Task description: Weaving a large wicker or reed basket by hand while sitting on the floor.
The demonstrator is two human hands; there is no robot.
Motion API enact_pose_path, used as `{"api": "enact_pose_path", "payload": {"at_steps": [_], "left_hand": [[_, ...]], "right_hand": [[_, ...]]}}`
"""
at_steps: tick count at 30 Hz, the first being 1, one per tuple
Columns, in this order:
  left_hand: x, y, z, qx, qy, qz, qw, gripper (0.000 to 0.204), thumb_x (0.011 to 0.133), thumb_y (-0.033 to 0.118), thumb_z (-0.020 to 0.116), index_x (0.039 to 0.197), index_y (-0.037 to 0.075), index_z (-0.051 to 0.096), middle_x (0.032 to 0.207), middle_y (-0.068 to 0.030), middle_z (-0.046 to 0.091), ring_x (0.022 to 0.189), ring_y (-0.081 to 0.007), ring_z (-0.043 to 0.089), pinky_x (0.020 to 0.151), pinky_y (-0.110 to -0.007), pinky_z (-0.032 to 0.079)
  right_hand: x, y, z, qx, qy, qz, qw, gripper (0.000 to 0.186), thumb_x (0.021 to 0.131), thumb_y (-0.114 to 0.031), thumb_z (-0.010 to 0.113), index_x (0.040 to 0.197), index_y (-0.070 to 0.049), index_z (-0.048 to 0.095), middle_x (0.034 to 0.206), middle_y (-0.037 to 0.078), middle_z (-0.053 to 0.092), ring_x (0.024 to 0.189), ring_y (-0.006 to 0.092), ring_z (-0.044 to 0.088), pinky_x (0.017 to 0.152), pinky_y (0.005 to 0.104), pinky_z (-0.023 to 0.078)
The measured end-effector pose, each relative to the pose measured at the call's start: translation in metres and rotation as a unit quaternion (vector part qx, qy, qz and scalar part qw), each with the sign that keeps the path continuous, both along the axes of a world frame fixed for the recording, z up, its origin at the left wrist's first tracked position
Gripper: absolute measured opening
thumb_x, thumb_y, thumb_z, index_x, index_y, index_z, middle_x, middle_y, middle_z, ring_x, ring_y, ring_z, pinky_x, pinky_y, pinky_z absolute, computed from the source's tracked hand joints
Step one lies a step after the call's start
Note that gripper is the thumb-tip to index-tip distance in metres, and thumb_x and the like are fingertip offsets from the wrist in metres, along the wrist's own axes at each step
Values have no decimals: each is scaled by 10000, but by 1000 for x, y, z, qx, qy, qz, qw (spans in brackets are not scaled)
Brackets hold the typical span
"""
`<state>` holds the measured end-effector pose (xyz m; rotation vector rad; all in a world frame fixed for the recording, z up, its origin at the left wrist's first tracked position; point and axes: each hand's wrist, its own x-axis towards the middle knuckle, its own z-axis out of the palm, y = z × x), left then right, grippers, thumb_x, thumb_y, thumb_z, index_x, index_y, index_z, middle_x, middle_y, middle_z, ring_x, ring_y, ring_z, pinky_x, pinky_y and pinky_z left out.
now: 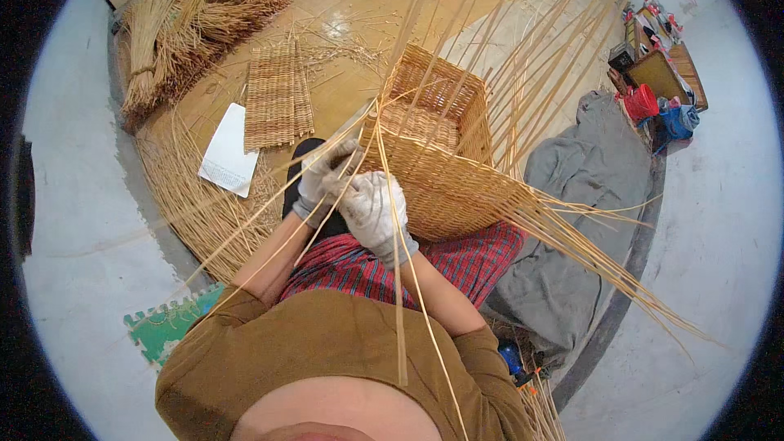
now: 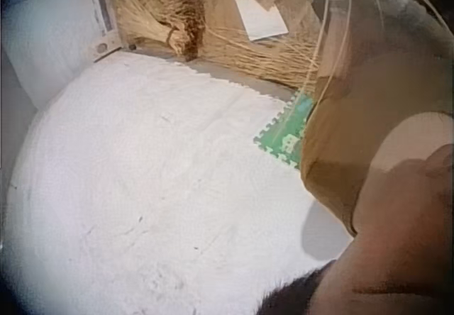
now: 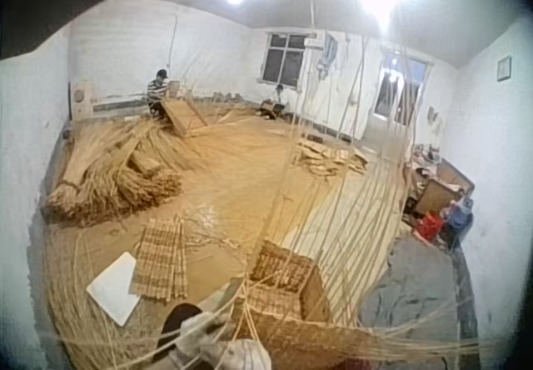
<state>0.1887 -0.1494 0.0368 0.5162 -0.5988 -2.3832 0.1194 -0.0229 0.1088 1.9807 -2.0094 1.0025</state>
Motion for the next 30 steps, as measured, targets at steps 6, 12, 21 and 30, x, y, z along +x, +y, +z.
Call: {"api": "enact_pose_path", "payload": {"at_steps": [6,12,21,30], "left_hand": [[-15,-52,3,-562,-146,-43,813,522,752,166,859,1183,39,592,1064,-87,643,978,-188,640,882,-310,531],[-53,-54,-3,-574,-112,-8,811,964,654,290,919,1449,89,411,1404,-135,399,1286,-285,453,1106,-387,392],[-74,-28,-17,-541,-138,49,828,417,837,202,784,1186,95,584,1305,-121,499,1156,-226,543,1009,-364,455],[-76,-12,-23,-530,-258,93,803,406,882,138,738,1228,58,541,1213,-81,525,1034,-160,578,865,-297,507]], "right_hand": [[2,25,5,0,-14,-27,1000,247,787,-149,693,1035,-154,704,875,45,670,804,259,666,658,405,530],[-71,66,-37,-126,-574,-235,774,127,949,-136,669,956,-9,664,923,104,724,804,151,699,613,252,538],[-103,16,-46,-304,-442,-229,812,214,890,1,680,1102,-26,671,1052,156,712,897,203,700,659,300,581],[-119,5,18,-189,-467,-156,850,358,1005,-157,545,1359,-146,496,1206,134,617,879,166,646,585,292,541]]}}
